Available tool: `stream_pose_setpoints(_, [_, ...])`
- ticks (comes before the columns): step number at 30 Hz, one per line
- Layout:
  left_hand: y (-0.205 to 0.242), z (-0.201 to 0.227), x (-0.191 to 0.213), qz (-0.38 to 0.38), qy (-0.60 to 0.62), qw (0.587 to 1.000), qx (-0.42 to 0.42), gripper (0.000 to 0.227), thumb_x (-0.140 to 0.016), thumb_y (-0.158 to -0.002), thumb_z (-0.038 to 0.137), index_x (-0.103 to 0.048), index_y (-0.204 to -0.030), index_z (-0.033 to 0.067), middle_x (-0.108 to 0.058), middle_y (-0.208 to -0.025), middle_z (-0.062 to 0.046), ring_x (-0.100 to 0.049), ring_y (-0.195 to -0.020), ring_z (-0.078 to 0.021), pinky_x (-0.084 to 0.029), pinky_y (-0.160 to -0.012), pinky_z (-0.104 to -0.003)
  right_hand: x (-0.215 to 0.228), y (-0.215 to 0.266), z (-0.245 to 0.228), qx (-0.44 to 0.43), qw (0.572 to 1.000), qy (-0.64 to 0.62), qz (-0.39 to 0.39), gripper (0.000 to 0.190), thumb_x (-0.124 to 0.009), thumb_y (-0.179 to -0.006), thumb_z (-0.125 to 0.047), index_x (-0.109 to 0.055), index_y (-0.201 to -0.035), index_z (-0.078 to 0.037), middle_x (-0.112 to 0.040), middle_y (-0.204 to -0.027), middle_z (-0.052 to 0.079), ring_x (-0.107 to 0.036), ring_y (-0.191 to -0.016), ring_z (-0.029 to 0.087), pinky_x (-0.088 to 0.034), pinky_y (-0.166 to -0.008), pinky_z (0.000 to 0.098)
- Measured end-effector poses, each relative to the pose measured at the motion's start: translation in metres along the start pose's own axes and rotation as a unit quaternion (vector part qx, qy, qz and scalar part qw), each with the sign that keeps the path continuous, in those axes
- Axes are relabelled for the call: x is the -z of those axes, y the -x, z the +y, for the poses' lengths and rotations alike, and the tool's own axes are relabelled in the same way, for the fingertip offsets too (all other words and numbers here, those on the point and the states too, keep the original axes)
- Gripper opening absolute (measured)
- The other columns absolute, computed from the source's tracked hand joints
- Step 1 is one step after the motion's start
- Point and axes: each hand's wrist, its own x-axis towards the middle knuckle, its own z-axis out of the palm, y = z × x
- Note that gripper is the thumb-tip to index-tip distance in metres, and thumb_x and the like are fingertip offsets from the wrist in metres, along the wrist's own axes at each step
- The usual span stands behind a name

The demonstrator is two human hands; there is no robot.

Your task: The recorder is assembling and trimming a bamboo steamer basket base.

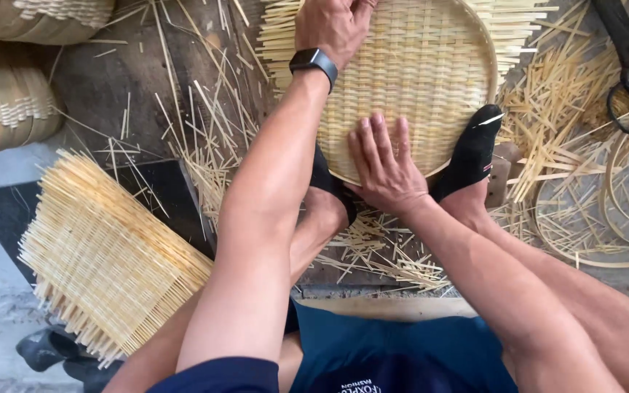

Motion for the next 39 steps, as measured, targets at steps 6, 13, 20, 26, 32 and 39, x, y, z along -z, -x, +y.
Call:
stream_pose_setpoints(6, [-0.009,0.02,0.013,0.082,-0.021,0.995,0.056,0.041,-0.061,-0.096,0.054,-0.078,-0.089,0.0175,-0.076,-0.082,-0.008,-0.072,-0.076,-0.0322,-0.056,-0.061,-0.046,0.002,0.003,-0.002,-0.008,0.998,0.026,0.056,0.088,-0.06,-0.095,-0.062,-0.051,-0.152,0.004,-0.043,-0.158,0.028,-0.034,-0.15,0.044,-0.023,-0.12,0.0686])
stream_pose_setpoints(13, [-0.01,0.004,0.001,0.082,-0.026,0.994,0.07,0.035,-0.065,-0.095,0.051,-0.078,-0.089,0.0187,-0.074,-0.079,-0.009,-0.071,-0.077,-0.0358,-0.055,-0.062,-0.05,-0.02,0.004,-0.001,0.009,0.99,0.1,0.097,0.078,-0.066,-0.096,-0.052,-0.051,-0.153,-0.001,-0.043,-0.157,0.024,-0.034,-0.151,0.041,-0.024,-0.122,0.0675])
stream_pose_setpoints(20, [-0.01,0.012,0.004,0.065,0.066,0.995,-0.025,0.033,-0.062,-0.095,0.046,-0.078,-0.113,0.0243,-0.073,-0.105,-0.004,-0.07,-0.091,-0.0259,-0.057,-0.07,-0.044,0.008,-0.02,0.057,-0.025,0.979,-0.185,0.078,0.066,-0.075,-0.086,-0.046,-0.062,-0.136,-0.005,-0.057,-0.14,0.016,-0.051,-0.131,0.035,-0.038,-0.108,0.0568])
stream_pose_setpoints(26, [-0.014,-0.002,-0.01,0.079,-0.044,0.991,-0.101,0.032,-0.046,-0.111,0.043,-0.073,-0.116,0.0253,-0.064,-0.131,-0.001,-0.061,-0.115,-0.0223,-0.061,-0.078,-0.038,0.007,-0.114,0.18,-0.071,0.964,-0.032,0.253,0.038,-0.073,-0.099,-0.028,-0.068,-0.128,-0.004,-0.064,-0.133,0.01,-0.054,-0.131,0.032,-0.042,-0.107,0.0428])
stream_pose_setpoints(32, [-0.032,0.001,-0.012,-0.12,-0.063,0.987,0.087,0.056,-0.036,-0.104,0.064,-0.068,-0.097,0.0192,-0.073,-0.094,-0.001,-0.071,-0.078,-0.0186,-0.058,-0.063,-0.039,-0.012,-0.131,0.201,-0.117,0.972,-0.19,0.074,0.019,-0.066,-0.113,-0.017,-0.074,-0.1,-0.006,-0.072,-0.095,0.009,-0.068,-0.093,0.023,-0.055,-0.091,0.0406])
stream_pose_setpoints(39, [-0.067,-0.017,-0.016,-0.224,0.042,0.946,0.229,0.068,-0.045,-0.093,0.075,-0.068,-0.075,0.0131,-0.068,-0.069,-0.006,-0.063,-0.066,-0.02,-0.05,-0.064,-0.041,0.032,-0.109,0.18,-0.236,0.945,-0.093,0.207,0.034,-0.062,-0.107,-0.038,-0.074,-0.098,-0.007,-0.068,-0.082,0.009,-0.067,-0.074,0.027,-0.053,-0.068,0.0442])
